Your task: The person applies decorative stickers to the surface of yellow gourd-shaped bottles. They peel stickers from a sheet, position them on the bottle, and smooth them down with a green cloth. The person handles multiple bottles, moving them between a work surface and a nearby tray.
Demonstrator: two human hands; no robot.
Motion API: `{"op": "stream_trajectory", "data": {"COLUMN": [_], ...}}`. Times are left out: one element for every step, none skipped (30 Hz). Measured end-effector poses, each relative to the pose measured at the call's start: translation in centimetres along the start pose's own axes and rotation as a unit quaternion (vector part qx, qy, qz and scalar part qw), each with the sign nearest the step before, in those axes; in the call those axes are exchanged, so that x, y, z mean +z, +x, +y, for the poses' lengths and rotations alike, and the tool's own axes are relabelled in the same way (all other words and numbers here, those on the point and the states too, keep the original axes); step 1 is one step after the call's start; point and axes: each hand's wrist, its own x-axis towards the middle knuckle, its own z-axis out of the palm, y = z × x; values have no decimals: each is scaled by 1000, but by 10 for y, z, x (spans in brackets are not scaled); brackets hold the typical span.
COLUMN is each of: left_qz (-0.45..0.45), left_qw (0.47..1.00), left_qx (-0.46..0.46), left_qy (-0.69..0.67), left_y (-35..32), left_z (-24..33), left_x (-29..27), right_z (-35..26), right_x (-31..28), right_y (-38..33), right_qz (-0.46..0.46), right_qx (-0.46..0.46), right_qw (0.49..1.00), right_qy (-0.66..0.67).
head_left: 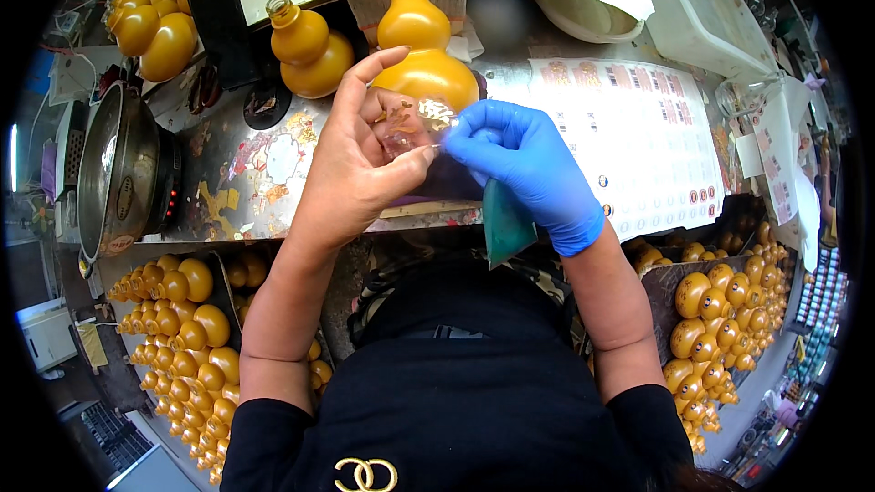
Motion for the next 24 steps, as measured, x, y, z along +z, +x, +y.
{"op": "stream_trajectory", "data": {"left_qz": [6,0,-8,-15,-16,-17,-18,-18,-17,-16,-15,-15,-14,-12,-10,-8,-13,-17,-20,-27,-36,-44,-58,-81], "left_qw": [1000,1000,1000,1000,1000,1000,1000,1000,1000,1000,1000,1000,999,999,999,999,999,999,999,999,999,998,996,994], "left_qx": [2,2,1,1,0,-1,-2,0,3,6,6,6,7,9,11,12,17,21,26,24,23,23,8,3], "left_qy": [-1,4,9,13,17,20,24,23,22,21,24,27,29,33,35,38,35,31,27,30,33,36,65,67], "left_y": [0,0,1,1,1,0,0,0,0,0,0,-1,-1,-1,-1,-1,-1,-2,-3,-4,-5,-7,-9,-12], "left_z": [-1,-1,-2,-3,-2,-1,0,0,-1,-1,-1,-1,-1,-1,-1,-2,-2,-2,-2,-3,-4,-3,1,0], "left_x": [0,-1,-3,-4,-4,-4,-3,-3,-2,-2,-2,-2,-3,-4,-4,-5,-5,-5,-5,-6,-5,-5,-3,-5], "right_z": [0,-1,-2,-3,-3,-3,-2,0,1,3,4,4,4,5,5,6,6,2,-5,-9,-9,-7,-5,0], "right_x": [0,-1,-1,-3,-3,-2,0,1,1,1,1,1,0,0,0,0,0,0,0,0,1,4,6,5], "right_y": [0,0,-1,-1,-1,-1,-1,-1,-1,0,1,0,0,-1,-1,-1,-1,-2,-4,-5,-5,-6,-7,-6], "right_qz": [6,13,2,-9,-21,-22,-23,-24,-22,-19,-17,-13,-8,-3,5,13,22,8,-6,-20,-20,-20,-20,-16], "right_qx": [-1,-2,3,8,13,14,16,18,15,12,10,7,4,2,2,3,4,27,50,73,77,81,86,78], "right_qw": [1000,1000,1000,1000,1000,1000,999,999,1000,1000,1000,1000,1000,1000,1000,1000,999,998,996,992,992,993,993,993], "right_qy": [6,12,7,1,-4,-11,-17,-24,-16,-8,0,3,7,10,18,26,34,57,79,102,95,88,81,93]}}
